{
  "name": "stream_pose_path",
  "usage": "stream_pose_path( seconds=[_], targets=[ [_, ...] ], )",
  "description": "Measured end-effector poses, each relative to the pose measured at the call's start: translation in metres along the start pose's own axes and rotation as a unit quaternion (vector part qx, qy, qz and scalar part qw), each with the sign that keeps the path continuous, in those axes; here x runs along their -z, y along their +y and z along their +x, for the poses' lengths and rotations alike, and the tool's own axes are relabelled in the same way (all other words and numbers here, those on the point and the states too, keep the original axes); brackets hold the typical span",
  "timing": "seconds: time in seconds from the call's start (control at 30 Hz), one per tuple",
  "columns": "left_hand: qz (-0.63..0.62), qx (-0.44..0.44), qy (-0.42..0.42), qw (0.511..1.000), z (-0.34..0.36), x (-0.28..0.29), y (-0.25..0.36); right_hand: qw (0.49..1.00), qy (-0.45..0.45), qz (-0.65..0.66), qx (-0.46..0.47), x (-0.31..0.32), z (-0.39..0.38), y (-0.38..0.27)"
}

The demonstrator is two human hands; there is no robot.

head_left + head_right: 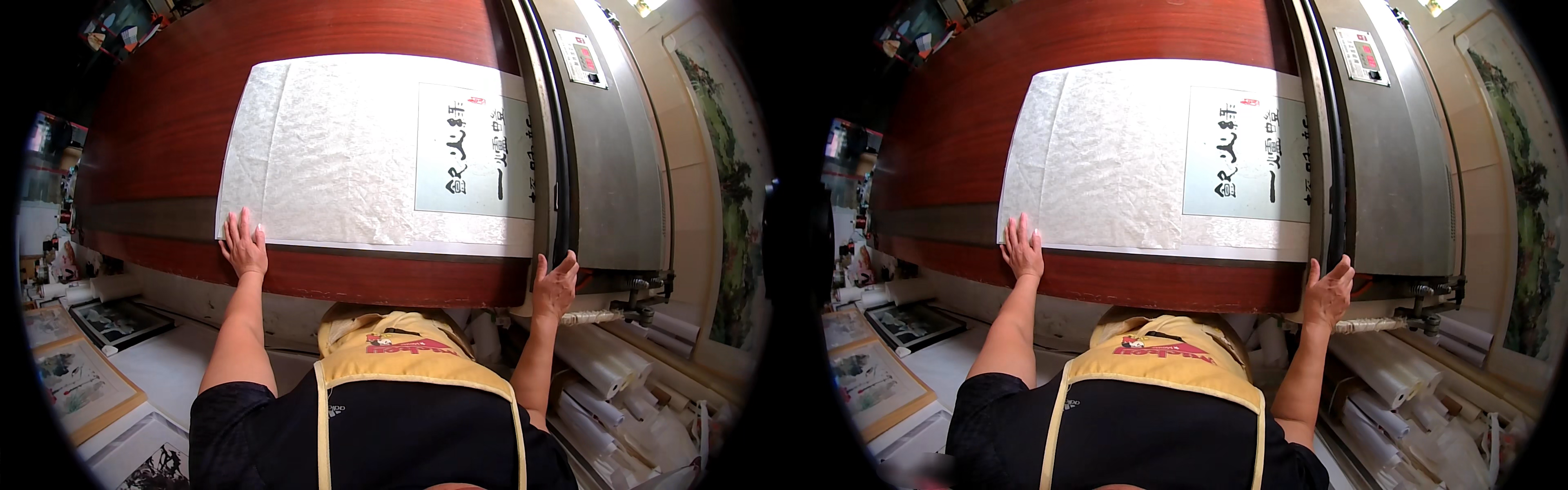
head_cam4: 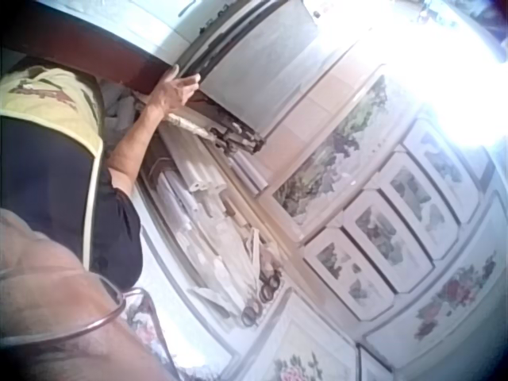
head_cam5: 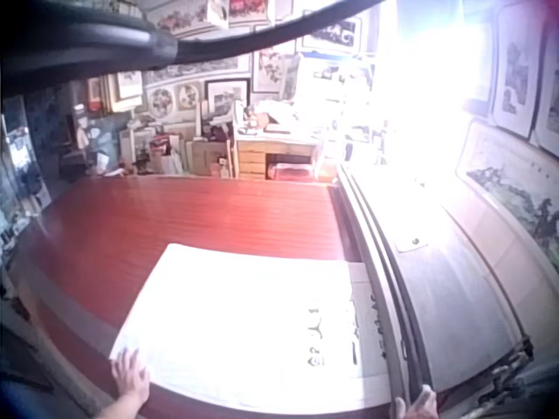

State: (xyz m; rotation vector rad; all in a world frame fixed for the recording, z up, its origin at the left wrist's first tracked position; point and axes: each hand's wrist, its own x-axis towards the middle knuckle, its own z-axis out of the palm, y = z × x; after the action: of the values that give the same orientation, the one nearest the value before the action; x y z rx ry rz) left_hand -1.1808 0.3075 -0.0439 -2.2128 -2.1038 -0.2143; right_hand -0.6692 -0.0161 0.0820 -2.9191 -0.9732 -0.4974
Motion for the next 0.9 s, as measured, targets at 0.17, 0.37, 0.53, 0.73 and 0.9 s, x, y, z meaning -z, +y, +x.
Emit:
stream_pose_path(
  seconds=[0.17,0.37,0.53,0.73,0.9],
  targets=[
    [-0.01,-0.006,0.005,1.0,0.002,0.0,-0.001,1.0,-0.008,0.01,-0.006,0.002,-0.001,-0.002],
    [-0.003,0.0,-0.006,1.0,0.003,-0.001,-0.001,1.0,0.003,0.018,-0.019,0.0,-0.001,-0.001],
    [0.01,-0.005,0.0,1.0,0.003,-0.007,-0.008,0.956,-0.162,0.137,-0.203,0.016,0.019,0.0],
    [0.009,-0.016,0.002,1.0,0.002,-0.009,-0.004,0.961,-0.055,0.185,-0.199,0.055,0.032,0.024],
    [0.031,-0.005,-0.009,0.999,0.003,-0.009,-0.007,0.982,0.113,0.008,-0.151,0.164,0.074,0.046]
  ],
)
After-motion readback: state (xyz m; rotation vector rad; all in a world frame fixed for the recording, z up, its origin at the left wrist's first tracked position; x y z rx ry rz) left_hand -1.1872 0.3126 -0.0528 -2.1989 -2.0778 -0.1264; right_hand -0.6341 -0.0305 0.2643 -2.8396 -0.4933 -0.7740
